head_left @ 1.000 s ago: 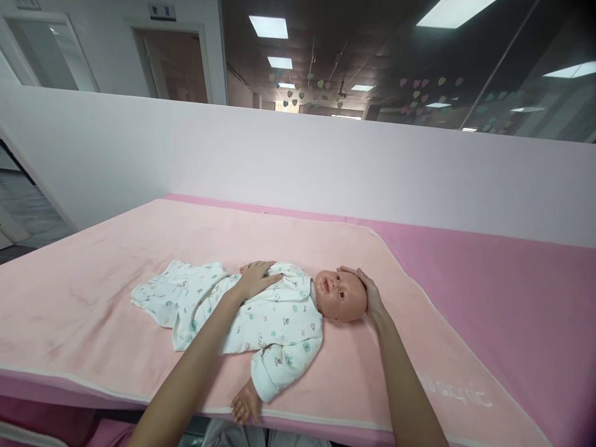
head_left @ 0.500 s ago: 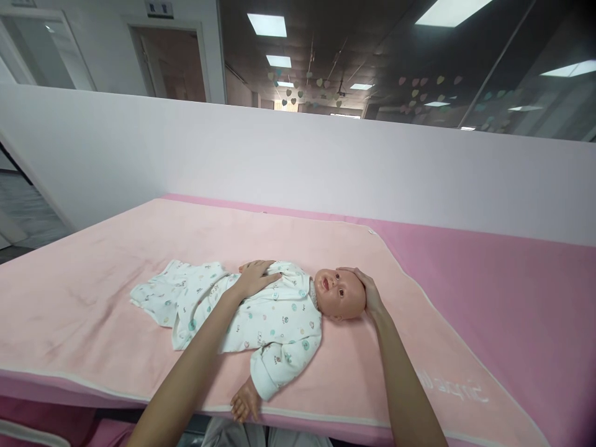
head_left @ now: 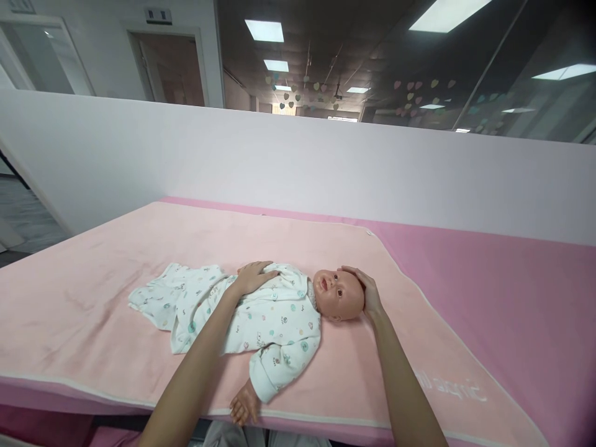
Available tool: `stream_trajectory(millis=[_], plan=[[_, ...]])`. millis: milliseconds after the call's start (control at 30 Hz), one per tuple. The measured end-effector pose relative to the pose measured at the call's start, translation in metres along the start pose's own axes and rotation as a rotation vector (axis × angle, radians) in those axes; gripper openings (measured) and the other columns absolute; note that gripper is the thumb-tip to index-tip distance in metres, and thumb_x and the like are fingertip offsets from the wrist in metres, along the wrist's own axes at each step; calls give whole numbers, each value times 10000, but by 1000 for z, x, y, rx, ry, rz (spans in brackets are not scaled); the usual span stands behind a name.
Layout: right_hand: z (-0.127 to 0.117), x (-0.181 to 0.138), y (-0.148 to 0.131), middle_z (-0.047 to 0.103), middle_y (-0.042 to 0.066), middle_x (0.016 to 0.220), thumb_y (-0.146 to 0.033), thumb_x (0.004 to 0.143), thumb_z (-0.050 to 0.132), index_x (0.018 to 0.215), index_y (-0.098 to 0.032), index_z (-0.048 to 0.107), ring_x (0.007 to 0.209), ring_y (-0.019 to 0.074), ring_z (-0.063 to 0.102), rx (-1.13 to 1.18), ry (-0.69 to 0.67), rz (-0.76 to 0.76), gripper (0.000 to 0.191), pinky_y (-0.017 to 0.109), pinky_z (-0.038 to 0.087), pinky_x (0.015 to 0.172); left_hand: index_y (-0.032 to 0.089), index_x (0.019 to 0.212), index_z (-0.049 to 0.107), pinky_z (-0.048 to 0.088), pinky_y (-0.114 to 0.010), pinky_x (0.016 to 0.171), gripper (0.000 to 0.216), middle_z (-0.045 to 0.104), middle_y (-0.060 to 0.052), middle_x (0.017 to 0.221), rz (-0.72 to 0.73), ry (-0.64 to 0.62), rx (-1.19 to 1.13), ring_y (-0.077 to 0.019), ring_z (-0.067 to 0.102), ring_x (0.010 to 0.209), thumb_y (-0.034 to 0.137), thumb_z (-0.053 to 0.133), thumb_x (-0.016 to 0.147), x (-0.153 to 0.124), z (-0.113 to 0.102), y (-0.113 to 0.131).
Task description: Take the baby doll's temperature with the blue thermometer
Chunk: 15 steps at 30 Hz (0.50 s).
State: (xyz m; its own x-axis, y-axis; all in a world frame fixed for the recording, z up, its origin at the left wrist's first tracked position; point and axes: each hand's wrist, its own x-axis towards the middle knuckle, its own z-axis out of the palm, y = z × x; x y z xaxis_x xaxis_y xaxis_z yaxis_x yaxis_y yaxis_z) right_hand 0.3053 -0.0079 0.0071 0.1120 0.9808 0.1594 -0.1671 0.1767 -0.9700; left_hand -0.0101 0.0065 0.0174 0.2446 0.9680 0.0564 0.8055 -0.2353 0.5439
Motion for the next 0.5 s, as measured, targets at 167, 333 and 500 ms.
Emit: stream_trajectory(millis=[167, 333, 500], plan=[[1, -5, -21, 672, 60, 802, -402, 705, 558, 785, -166, 667, 779, 217, 616, -32, 232, -334, 272, 394, 455, 793, 235, 1337, 315, 305, -404, 968, 659, 430, -93, 1330, -43, 130, -139, -273, 456, 1147, 596, 387, 790, 2, 5, -5], [59, -72, -50, 622, 44, 675, -345, 858, 362, 763, -165, 625, 592, 146, 570, -408, 11, -607, 332, 272, 445, 562, 232, 1313, 350, 334, -374, 942, 573, 422, -75, 1328, -9, 200, -244, -251, 454, 1141, 494, 440, 812, 0, 8, -9], [122, -126, -37, 608, 32, 770, -247, 841, 421, 730, -181, 576, 662, 121, 563, -1275, -491, -604, 201, 208, 374, 541, 216, 1097, 577, 385, -316, 854, 374, 628, -50, 1016, 195, 366, -295, -210, 548, 962, 443, 422, 844, -12, -4, 8]])
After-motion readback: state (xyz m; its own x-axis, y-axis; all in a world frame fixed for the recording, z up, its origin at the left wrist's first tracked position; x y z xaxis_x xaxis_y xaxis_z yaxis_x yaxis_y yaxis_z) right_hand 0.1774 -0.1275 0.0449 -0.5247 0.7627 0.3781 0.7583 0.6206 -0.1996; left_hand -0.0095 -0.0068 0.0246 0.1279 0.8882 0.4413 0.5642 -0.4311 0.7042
